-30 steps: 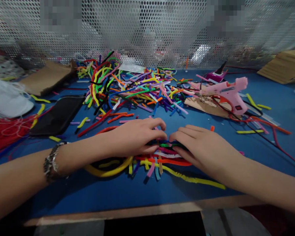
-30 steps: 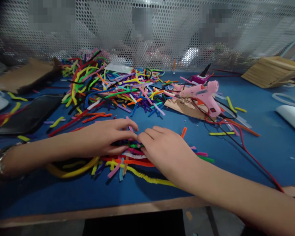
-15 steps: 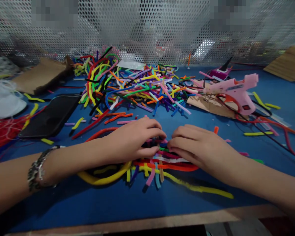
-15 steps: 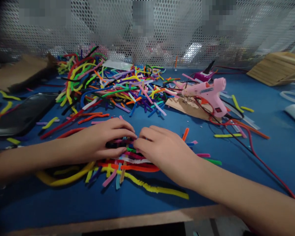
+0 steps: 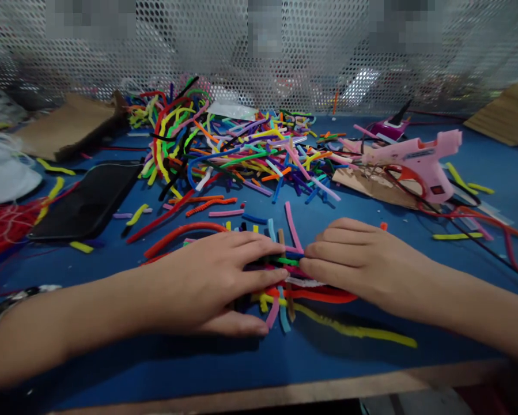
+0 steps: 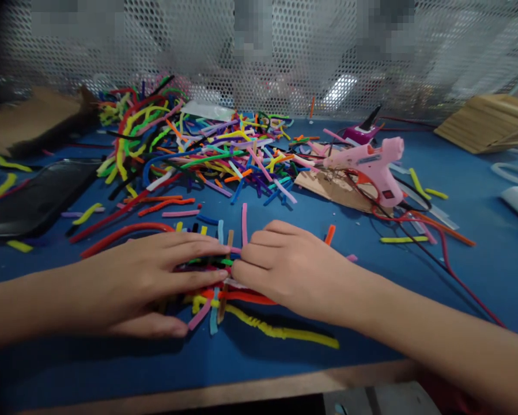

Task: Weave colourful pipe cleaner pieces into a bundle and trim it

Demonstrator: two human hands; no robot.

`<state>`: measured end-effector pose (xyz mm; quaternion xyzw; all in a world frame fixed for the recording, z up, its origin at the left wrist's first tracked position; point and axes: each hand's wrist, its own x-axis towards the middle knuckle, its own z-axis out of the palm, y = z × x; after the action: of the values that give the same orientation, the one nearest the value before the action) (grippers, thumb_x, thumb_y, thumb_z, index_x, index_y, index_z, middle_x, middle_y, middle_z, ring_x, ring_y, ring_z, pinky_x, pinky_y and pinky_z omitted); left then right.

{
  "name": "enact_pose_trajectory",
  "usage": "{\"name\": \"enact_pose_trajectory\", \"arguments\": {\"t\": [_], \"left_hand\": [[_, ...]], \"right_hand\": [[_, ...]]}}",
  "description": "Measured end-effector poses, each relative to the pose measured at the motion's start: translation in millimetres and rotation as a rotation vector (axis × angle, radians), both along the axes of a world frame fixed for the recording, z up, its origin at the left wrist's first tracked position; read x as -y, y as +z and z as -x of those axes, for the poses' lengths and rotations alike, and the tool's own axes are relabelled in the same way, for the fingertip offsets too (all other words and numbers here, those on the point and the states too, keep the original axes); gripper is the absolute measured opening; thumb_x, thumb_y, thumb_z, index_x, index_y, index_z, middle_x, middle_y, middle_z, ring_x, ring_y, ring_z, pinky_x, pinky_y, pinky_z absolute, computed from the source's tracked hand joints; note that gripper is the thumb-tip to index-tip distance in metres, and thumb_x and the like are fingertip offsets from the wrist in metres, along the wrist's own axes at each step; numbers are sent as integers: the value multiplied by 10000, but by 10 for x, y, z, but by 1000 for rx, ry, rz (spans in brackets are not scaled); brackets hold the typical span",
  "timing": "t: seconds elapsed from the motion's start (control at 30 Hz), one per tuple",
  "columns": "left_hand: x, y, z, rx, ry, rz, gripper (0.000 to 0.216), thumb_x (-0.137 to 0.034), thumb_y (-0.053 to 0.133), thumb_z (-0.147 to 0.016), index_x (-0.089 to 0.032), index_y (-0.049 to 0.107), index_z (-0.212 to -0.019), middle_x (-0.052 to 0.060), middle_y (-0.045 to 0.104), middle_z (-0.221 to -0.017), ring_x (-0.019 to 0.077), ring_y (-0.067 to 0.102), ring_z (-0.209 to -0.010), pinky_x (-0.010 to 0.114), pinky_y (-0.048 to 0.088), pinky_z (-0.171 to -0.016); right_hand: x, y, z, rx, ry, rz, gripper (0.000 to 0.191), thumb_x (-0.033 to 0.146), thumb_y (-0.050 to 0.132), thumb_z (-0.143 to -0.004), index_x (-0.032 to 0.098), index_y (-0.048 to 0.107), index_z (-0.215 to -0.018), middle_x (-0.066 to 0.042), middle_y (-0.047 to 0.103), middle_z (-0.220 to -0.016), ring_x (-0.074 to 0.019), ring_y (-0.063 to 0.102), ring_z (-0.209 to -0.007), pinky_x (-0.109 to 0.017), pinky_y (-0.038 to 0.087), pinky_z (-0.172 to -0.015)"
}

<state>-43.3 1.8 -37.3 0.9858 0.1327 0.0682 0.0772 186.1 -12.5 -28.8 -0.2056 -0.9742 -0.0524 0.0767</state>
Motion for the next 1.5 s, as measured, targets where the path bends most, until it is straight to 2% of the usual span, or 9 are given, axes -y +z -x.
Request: {"name": "enact_pose_trajectory", "arguments": {"t": [0.13, 0.27, 0.4, 0.6, 0.73, 1.0, 1.2, 1.4, 1.5], "left_hand": [[-3, -46, 6, 4, 19, 31, 505, -458, 493, -776, -170, 488, -1190, 158, 412, -1295, 290, 439, -1138, 413, 376, -932], [11, -97, -12, 38, 40, 48, 435, -400, 455, -804, -187, 491, -1182, 137, 417, -1296, 267, 438, -1141, 413, 364, -944], [32, -120, -40, 47, 70, 51, 378, -391, 412, -827, -184, 538, -1116, 121, 430, -1290, 261, 442, -1129, 417, 355, -948], [43, -123, -45, 65, 65, 72, 364, -391, 412, -826, -170, 561, -1074, 116, 435, -1286, 259, 434, -1130, 417, 342, -958], [29, -107, -40, 76, 72, 79, 366, -384, 437, -815, -175, 549, -1093, 112, 439, -1281, 255, 433, -1131, 413, 340, -959], [-63, -37, -83, -29, -1, 106, 402, -422, 534, -724, -182, 542, -1047, 71, 335, -1364, 251, 369, -1185, 388, 282, -1006], [-75, -20, -112, -42, 18, 106, 417, -414, 563, -688, -178, 555, -1032, 89, 405, -1316, 262, 418, -1132, 408, 311, -986], [-72, -63, -94, -23, 30, 99, 547, -441, 538, -694, -213, 454, -1184, 63, 406, -1318, 254, 422, -1136, 400, 299, -997], [-83, -82, -90, -13, 57, 111, 635, -456, 527, -695, -200, 367, -1254, 60, 409, -1315, 240, 411, -1149, 369, 288, -1007]], "right_hand": [[38, 59, 22, 110, -9, -74, 347, 159, 244, -903, 165, 584, -832, -28, 590, -700, -152, 489, -626, -283, 348, -597], [72, 92, 83, 191, 44, -183, 294, 117, 292, -874, 172, 559, -764, -34, 586, -707, -153, 492, -619, -277, 336, -549], [69, 104, 180, 199, 59, -142, 245, 126, 334, -864, 173, 549, -757, -22, 565, -653, -141, 481, -595, -264, 339, -524], [109, 43, 201, 146, -14, -39, 262, 142, 315, -877, 182, 550, -766, -20, 586, -702, -147, 512, -633, -269, 397, -567], [145, -22, 104, 86, -18, -69, 337, 153, 251, -900, 175, 569, -793, -51, 614, -788, -140, 548, -698, -264, 434, -606], [123, -146, 18, -53, 6, -176, 272, 113, 341, -870, 173, 574, -742, -25, 635, -760, -131, 575, -709, -239, 458, -655], [93, -151, -2, -115, 15, -69, 351, 141, 253, -905, 164, 582, -785, -35, 631, -796, -115, 558, -728, -227, 449, -692], [89, -175, -56, -184, -239, 181, 232, 220, 369, -878, 162, 582, -808, -31, 587, -731, -106, 530, -627, -216, 423, -567], [80, -154, -90, -277, -309, 294, 173, 192, 410, -857, 166, 574, -809, -10, 565, -700, -86, 521, -606, -183, 404, -551]]}}
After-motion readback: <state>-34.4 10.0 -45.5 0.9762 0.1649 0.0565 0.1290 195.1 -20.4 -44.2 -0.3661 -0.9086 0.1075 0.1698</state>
